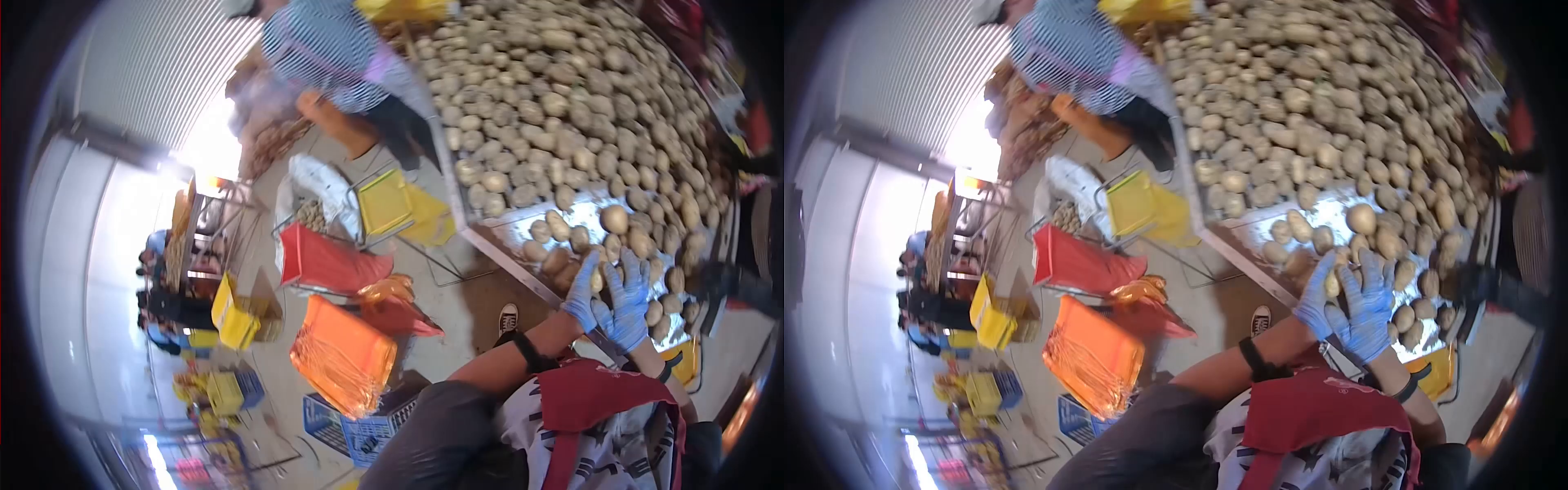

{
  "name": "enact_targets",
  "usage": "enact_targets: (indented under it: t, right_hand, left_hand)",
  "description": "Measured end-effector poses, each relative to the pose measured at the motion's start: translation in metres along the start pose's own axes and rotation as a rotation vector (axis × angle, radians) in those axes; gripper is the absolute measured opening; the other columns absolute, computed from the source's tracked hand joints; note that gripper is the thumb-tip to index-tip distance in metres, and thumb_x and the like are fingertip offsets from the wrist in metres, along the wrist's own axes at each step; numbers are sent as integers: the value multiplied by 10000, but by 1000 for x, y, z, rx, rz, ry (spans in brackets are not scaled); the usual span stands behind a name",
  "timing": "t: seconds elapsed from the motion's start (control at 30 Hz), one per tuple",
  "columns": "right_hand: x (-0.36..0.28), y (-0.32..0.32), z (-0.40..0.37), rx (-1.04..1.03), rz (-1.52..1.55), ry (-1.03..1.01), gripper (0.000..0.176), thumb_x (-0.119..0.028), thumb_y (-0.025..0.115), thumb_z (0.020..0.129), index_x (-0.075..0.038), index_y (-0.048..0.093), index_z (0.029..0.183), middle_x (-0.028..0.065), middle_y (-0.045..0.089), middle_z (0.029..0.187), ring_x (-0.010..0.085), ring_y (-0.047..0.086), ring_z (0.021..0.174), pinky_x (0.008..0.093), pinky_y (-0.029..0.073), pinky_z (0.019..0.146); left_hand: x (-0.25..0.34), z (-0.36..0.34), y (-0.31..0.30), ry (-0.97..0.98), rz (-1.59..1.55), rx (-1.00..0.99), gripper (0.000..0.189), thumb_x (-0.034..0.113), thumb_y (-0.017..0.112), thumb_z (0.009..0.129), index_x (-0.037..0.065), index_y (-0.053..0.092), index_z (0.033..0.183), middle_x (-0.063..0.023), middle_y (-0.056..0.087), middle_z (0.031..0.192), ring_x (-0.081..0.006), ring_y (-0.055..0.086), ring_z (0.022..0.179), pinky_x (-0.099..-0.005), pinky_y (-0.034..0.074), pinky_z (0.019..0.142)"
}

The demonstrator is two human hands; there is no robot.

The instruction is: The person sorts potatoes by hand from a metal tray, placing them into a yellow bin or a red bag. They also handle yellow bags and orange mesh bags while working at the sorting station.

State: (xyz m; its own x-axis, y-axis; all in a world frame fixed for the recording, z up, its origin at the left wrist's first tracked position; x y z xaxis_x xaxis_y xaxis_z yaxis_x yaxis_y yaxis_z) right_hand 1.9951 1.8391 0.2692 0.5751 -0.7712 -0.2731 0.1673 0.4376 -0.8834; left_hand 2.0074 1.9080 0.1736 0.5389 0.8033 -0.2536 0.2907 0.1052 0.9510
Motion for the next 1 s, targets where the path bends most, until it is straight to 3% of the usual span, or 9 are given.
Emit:
enact_targets:
  t: [0.2,0.33,0.47,0.6,0.7,0.77,0.9,0.93,1.0]
  right_hand:
    - [-76,75,40,-350,458,-175,676,-356,700,703,-38,483,1259,263,344,1351,444,391,1210,500,331,1013]
    - [-159,104,89,-578,455,-226,735,-344,699,731,-73,402,1345,240,313,1395,410,355,1265,457,315,1048]
    - [-168,124,126,-611,699,-105,703,-376,654,786,-53,389,1351,230,333,1393,381,362,1276,415,332,1041]
    - [-132,133,112,-591,587,129,670,-376,634,814,-25,399,1334,223,377,1356,393,365,1269,417,324,1036]
    - [-86,148,65,-425,480,205,697,-374,662,769,-84,406,1349,229,425,1302,382,440,1213,415,400,984]
    - [-77,119,65,-395,311,411,686,-391,635,759,-71,424,1327,257,422,1302,419,447,1175,446,416,954]
    - [10,110,-34,-308,-281,720,574,-312,569,791,-115,427,1311,251,411,1322,455,408,1192,515,356,990]
    - [26,120,-62,-274,-215,666,531,-301,559,824,-175,430,1323,234,378,1350,452,364,1241,537,310,1018]
    - [30,103,-80,-282,-160,512,520,-341,562,833,-210,440,1320,215,373,1341,401,339,1274,572,229,1042]
  left_hand:
    - [108,-120,9,379,754,148,443,417,565,869,128,497,1198,-71,540,1172,-233,528,1050,-424,416,953]
    - [179,-228,0,563,175,-57,466,359,561,870,104,450,1244,-75,514,1170,-235,521,1027,-445,428,920]
    - [328,-388,31,1263,266,-1,197,277,583,816,123,512,717,-41,489,713,-191,493,700,-386,468,680]
    - [509,-556,48,1291,863,63,321,438,550,839,136,553,729,-56,562,774,-193,543,783,-511,493,805]
    - [556,-608,70,1588,1396,1415,528,550,569,754,121,524,1059,-76,544,1096,-259,515,1041,-560,403,924]
    - [586,-601,58,1428,1769,1644,460,450,512,820,89,527,1105,-100,551,1124,-258,520,1054,-505,406,937]
    - [606,-469,-78,1014,2237,968,359,251,398,952,25,534,1196,-148,565,1181,-256,530,1078,-396,412,962]
    - [589,-449,-101,1144,2197,1331,313,204,463,929,-15,580,1120,-139,590,1134,-243,557,1005,-369,431,921]
    - [442,-316,-68,804,2025,901,287,137,502,907,-1,595,1140,-127,621,1058,-223,572,917,-343,451,842]
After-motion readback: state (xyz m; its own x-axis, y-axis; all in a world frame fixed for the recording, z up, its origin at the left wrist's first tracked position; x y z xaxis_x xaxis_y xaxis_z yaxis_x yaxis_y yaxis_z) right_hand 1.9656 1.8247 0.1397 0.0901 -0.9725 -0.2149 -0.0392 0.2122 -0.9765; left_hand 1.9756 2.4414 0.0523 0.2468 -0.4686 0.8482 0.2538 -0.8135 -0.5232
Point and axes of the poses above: each hand's wrist, its own z-axis towards the middle knuckle, its own y-axis out of the palm, x = y × z, the point moved 4 cm from there along z, towards the middle knuckle
